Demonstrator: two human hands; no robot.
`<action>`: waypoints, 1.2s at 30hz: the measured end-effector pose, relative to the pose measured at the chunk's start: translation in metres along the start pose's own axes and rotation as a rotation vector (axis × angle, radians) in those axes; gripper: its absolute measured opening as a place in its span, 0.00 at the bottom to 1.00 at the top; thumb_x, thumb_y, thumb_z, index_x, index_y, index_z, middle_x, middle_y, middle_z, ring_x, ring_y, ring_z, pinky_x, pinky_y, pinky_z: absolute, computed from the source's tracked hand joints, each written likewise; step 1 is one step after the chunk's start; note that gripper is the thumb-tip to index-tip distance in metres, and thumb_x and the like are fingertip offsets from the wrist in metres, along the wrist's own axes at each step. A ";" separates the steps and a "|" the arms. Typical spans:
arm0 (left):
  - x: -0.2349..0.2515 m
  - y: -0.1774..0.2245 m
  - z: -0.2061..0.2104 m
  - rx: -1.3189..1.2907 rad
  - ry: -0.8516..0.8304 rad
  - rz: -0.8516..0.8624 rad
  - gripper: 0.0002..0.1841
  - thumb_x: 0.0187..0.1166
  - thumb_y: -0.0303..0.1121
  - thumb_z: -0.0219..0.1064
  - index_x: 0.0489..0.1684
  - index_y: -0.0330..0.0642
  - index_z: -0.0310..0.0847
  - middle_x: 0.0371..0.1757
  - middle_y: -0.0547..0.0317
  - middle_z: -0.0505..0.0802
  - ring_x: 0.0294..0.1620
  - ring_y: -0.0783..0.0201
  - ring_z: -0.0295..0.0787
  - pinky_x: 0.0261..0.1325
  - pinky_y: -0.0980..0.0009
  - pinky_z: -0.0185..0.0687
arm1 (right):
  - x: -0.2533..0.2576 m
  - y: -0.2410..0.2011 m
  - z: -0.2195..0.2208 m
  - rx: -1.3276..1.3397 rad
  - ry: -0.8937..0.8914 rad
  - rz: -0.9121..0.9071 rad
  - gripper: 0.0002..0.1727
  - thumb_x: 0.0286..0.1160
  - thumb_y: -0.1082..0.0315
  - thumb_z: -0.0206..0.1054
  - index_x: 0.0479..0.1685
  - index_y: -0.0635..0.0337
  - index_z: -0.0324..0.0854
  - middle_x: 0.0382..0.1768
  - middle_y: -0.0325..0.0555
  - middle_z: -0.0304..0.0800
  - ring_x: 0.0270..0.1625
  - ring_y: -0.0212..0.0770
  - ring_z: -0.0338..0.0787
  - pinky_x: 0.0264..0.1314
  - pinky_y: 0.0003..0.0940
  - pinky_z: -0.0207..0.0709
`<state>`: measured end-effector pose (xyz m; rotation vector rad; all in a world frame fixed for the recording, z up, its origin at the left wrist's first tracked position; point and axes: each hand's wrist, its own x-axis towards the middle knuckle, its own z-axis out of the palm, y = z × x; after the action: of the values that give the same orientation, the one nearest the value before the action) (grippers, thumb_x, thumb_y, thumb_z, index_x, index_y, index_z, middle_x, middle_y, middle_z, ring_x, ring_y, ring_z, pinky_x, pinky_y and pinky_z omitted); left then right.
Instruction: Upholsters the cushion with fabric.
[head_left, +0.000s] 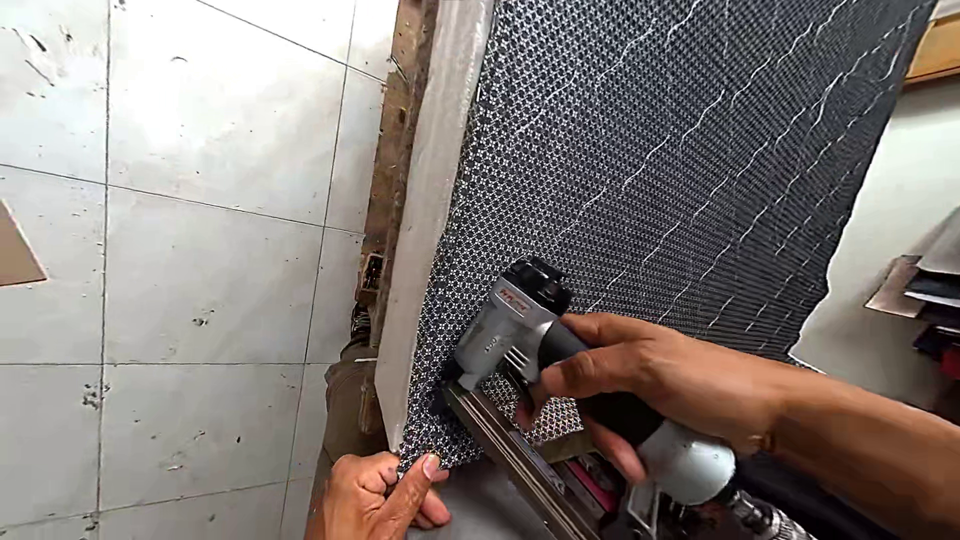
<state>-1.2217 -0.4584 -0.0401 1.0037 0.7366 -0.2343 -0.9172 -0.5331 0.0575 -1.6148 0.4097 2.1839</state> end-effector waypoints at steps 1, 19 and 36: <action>0.000 -0.002 -0.001 -0.010 -0.001 0.011 0.17 0.85 0.33 0.64 0.23 0.38 0.90 0.25 0.57 0.98 0.24 0.66 0.96 0.31 0.69 0.96 | 0.003 -0.001 0.004 0.016 -0.003 0.003 0.10 0.87 0.64 0.57 0.60 0.52 0.75 0.53 0.53 0.93 0.18 0.40 0.88 0.22 0.34 0.87; 0.003 -0.010 0.002 0.253 0.188 0.220 0.20 0.88 0.38 0.57 0.28 0.41 0.92 0.30 0.58 0.98 0.31 0.64 0.98 0.40 0.67 0.96 | 0.006 0.037 0.018 -0.149 -0.034 -0.347 0.11 0.88 0.62 0.57 0.58 0.57 0.74 0.35 0.52 0.90 0.16 0.39 0.84 0.18 0.32 0.83; 0.027 -0.019 -0.042 0.406 -0.126 0.519 0.20 0.86 0.37 0.61 0.18 0.47 0.90 0.29 0.71 0.93 0.44 0.75 0.86 0.56 0.73 0.76 | 0.043 0.200 0.176 -0.262 0.968 -1.026 0.11 0.71 0.65 0.73 0.43 0.65 0.89 0.32 0.47 0.95 0.32 0.36 0.93 0.37 0.37 0.91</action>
<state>-1.2303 -0.4295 -0.0843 1.5146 0.2964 0.0094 -1.1712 -0.6234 0.0685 -2.2276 -0.4274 0.6571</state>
